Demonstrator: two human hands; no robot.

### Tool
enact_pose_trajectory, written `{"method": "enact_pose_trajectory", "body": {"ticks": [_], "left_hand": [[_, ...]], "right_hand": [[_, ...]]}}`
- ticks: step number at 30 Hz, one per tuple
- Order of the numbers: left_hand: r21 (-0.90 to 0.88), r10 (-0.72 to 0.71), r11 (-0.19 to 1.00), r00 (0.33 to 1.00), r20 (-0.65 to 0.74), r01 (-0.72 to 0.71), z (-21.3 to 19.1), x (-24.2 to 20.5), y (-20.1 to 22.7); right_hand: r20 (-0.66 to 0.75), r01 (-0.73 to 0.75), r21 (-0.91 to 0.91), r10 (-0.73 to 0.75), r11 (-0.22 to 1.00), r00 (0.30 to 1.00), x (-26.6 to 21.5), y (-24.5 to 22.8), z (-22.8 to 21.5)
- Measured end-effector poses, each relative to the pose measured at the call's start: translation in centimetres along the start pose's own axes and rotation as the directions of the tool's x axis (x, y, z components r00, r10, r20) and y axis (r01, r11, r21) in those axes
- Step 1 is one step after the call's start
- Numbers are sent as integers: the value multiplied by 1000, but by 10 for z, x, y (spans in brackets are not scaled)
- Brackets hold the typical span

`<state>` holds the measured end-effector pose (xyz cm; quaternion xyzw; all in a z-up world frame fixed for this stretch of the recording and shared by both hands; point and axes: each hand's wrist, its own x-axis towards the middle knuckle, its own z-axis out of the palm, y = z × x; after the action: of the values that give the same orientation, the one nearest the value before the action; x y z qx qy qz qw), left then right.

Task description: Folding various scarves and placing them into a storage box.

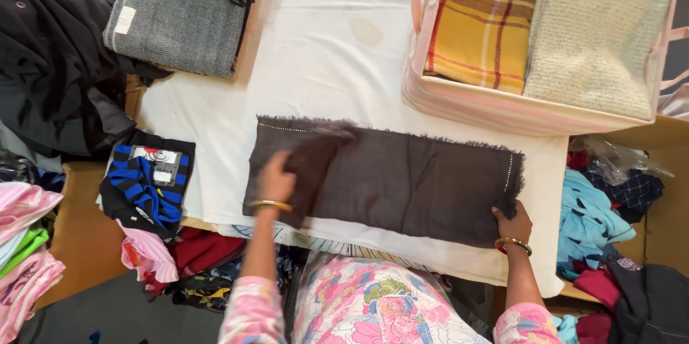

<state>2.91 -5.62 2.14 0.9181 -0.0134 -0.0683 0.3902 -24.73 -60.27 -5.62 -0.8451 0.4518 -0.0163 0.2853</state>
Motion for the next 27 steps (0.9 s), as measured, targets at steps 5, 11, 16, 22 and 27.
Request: {"method": "enact_pose_trajectory", "body": {"ticks": [5,11,16,22,27], "left_hand": [[88,-10,995,937,-349,43,-127,48,-146],[-269,-302,946,797,-522,183,-226,84,-214],[-315,-401,912,725,-560,262,-258,99,-227],[-383,-277,919,852,-444,100,-306,120,-224],[-534,-309,839,898,-315,102,-344,111,-166]], "right_hand": [[-28,23,-7,-23,1000,999,6,10,10],[-21,22,-85,-24,996,999,12,15,13],[-86,82,-138,-94,987,992,37,38,-4],[-142,172,-191,-201,966,969,74,19,-65],[-185,248,-64,-256,967,949,78,22,-132]]}}
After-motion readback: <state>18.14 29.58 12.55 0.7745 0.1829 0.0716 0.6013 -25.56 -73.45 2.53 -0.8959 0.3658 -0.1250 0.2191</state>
